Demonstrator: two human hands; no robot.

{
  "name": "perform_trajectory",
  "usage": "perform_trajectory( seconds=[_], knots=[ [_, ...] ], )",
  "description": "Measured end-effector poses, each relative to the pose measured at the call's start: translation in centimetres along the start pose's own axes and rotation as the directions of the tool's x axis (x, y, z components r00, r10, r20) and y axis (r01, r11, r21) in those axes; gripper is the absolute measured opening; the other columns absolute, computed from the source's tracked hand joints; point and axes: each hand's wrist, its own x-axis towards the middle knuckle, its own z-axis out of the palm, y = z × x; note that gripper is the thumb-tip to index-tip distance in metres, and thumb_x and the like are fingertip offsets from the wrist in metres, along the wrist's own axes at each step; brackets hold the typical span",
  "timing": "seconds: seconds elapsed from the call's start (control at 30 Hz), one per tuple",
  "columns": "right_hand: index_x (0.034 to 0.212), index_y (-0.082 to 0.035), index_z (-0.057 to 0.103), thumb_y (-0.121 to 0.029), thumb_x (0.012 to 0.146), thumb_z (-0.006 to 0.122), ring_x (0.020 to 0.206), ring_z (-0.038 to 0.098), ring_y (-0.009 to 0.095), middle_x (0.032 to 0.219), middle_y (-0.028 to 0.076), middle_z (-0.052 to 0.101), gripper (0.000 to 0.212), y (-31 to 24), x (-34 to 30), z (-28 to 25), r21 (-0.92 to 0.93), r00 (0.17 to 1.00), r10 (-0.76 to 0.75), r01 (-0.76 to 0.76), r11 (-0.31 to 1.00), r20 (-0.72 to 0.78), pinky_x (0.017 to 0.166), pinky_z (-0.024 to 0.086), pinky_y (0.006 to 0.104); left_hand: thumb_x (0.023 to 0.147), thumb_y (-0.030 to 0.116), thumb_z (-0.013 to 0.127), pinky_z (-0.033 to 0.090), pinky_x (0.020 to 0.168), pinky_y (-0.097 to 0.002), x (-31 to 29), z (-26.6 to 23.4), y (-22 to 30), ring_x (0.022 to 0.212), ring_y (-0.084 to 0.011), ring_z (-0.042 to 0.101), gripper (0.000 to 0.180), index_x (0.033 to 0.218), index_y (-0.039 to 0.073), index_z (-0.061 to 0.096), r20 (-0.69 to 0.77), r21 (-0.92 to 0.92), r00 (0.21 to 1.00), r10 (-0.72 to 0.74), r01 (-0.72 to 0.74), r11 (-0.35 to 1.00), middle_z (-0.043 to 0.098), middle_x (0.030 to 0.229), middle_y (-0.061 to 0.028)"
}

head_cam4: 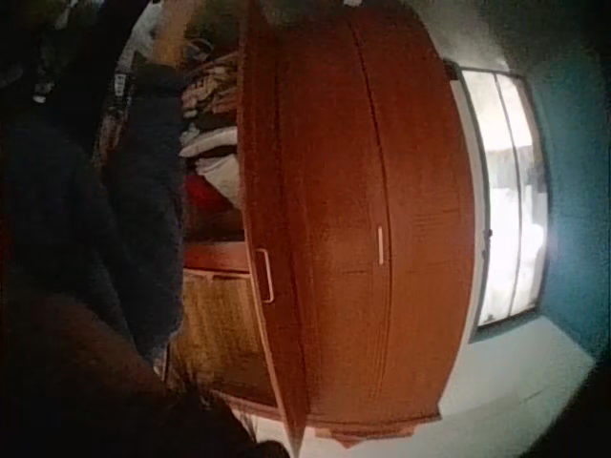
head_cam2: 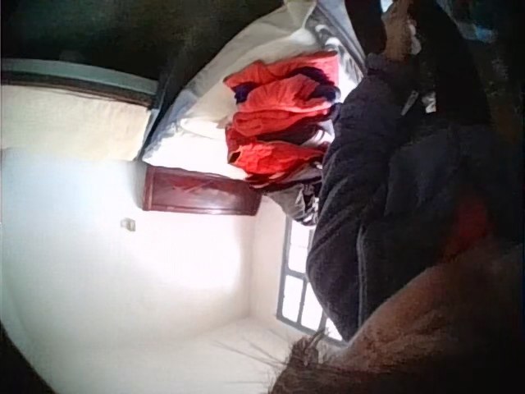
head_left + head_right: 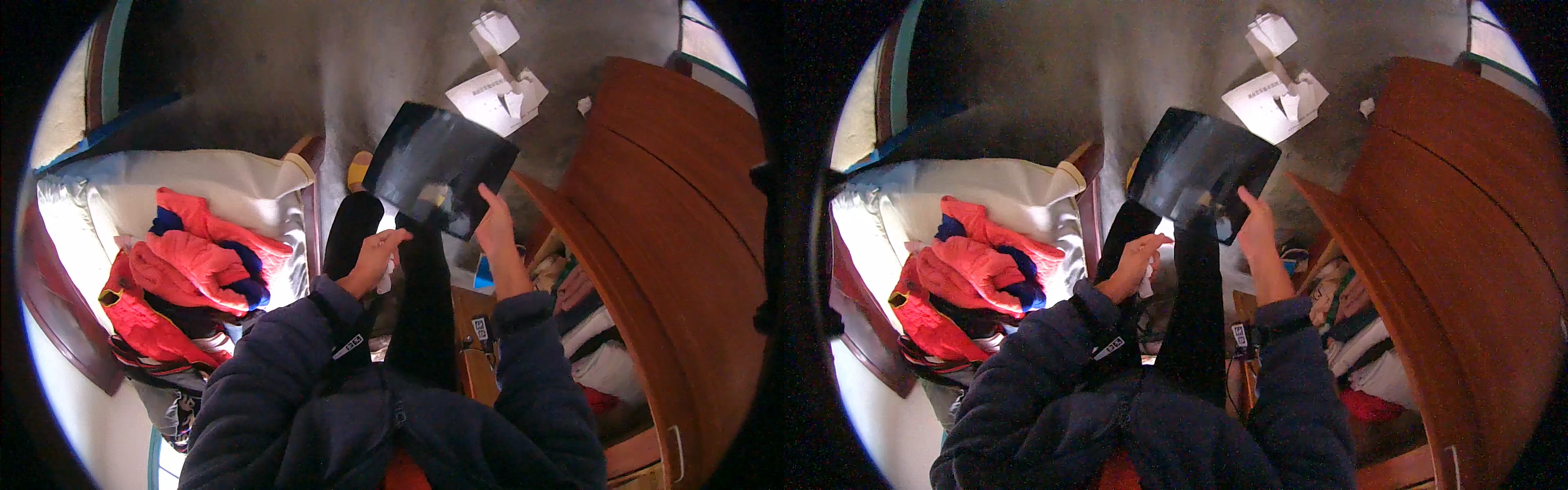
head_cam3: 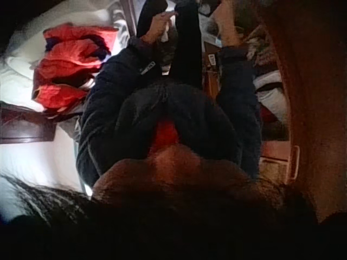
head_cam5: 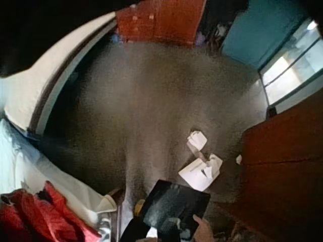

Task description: The person sorts through scattered papers on the floor, folding and stacking them into a small pile. They handle multiple sheets and a black folder, placing items into a cardboard box and arranging them on a nearby cabinet.

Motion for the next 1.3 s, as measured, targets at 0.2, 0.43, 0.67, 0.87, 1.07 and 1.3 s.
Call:
perform_trajectory(
  seconds=[0.2, 0.43, 0.67, 0.87, 1.07, 1.3],
  knots=[
    [0.109, -0.004, 0.057, -0.013, 0.084, 0.062, 0.099, 0.058, 0.024, 0.109, 0.008, 0.061, 0.027, 0.0, -8.9, 2.2, 0.085, 0.999, 0.036, -0.034, 0.996, -0.019, 0.089, 0.046, 0.037, 0.09, 0.034, 0.058, 0.033, 0.037, -0.0252, -5.2, 0.7, 5.7, 0.039, -0.011, 0.043, 0.037, 0.062, 0.01, 0.049, 0.098, -0.16, 0.995, 0.014, 0.002, 0.987, 0.045, 0.049, -0.0004],
    [0.105, -0.003, 0.059, -0.012, 0.084, 0.063, 0.097, 0.059, 0.022, 0.105, 0.008, 0.062, 0.023, 0.3, -14.5, 2.7, 0.042, 0.997, -0.07, 0.068, 0.997, 0.039, 0.086, 0.045, 0.0345, 0.083, 0.027, 0.068, 0.037, 0.04, -0.0243, -9.9, 1.4, 9.1, 0.046, -0.007, 0.049, 0.033, 0.067, 0.002, 0.054, -0.118, 0.105, 0.959, 0.259, -0.247, 0.963, 0.05, 0.056, 0.0009],
    [0.101, -0.004, 0.059, -0.02, 0.082, 0.066, 0.084, 0.063, 0.018, 0.095, 0.006, 0.065, 0.025, 1.1, -16.7, 2.7, 0.022, 0.997, -0.077, 0.077, 0.997, -0.03, 0.07, 0.051, 0.032, 0.083, 0.019, 0.064, 0.038, 0.043, -0.0244, -11.6, -0.1, 11.4, 0.049, -0.0081, 0.049, 0.02, 0.076, 0.001, 0.059, -0.028, 0.164, 0.935, 0.352, -0.343, 0.925, 0.054, 0.062, 0.0013],
    [0.105, -0.005, 0.059, -0.021, 0.083, 0.064, 0.083, 0.063, 0.019, 0.097, 0.006, 0.064, 0.028, -0.2, -16.5, 1.4, -0.035, 0.998, -0.052, 0.05, 0.998, -0.044, 0.068, 0.051, 0.033, 0.082, 0.016, 0.064, 0.041, 0.05, -0.0252, -11.4, -0.7, 12.3, 0.057, -0.0088, 0.054, 0.016, 0.085, 0.001, 0.064, 0.071, 0.229, 0.901, 0.429, -0.433, 0.872, 0.06, 0.068, 0.0006],
    [0.104, -0.004, 0.061, -0.02, 0.086, 0.058, 0.089, 0.062, 0.016, 0.101, 0.005, 0.064, 0.024, -4.7, -15.2, -0.7, -0.059, 0.987, -0.153, 0.155, 0.986, 0.043, 0.078, 0.049, 0.0305, 0.081, 0.019, 0.066, 0.042, 0.052, -0.0254, -10.3, 0.2, 15.3, 0.06, -0.0095, 0.056, 0.017, 0.083, 0.002, 0.065, 0.087, 0.356, 0.937, 0.338, -0.346, 0.868, 0.062, 0.07, -0.0004],
    [0.104, -0.003, 0.064, -0.02, 0.089, 0.057, 0.087, 0.06, 0.012, 0.097, 0.003, 0.065, 0.024, -12.3, -14.8, -4.2, -0.167, 0.951, -0.307, 0.309, 0.936, 0.037, 0.079, 0.045, 0.0232, 0.084, 0.02, 0.067, 0.042, 0.055, -0.0242, -10.1, 7.1, 20.6, 0.063, -0.0079, 0.055, 0.019, 0.088, 0.002, 0.065, 0.204, 0.41, 0.912, 0.357, -0.41, 0.815, 0.062, 0.072, 0.0001]
  ],
)
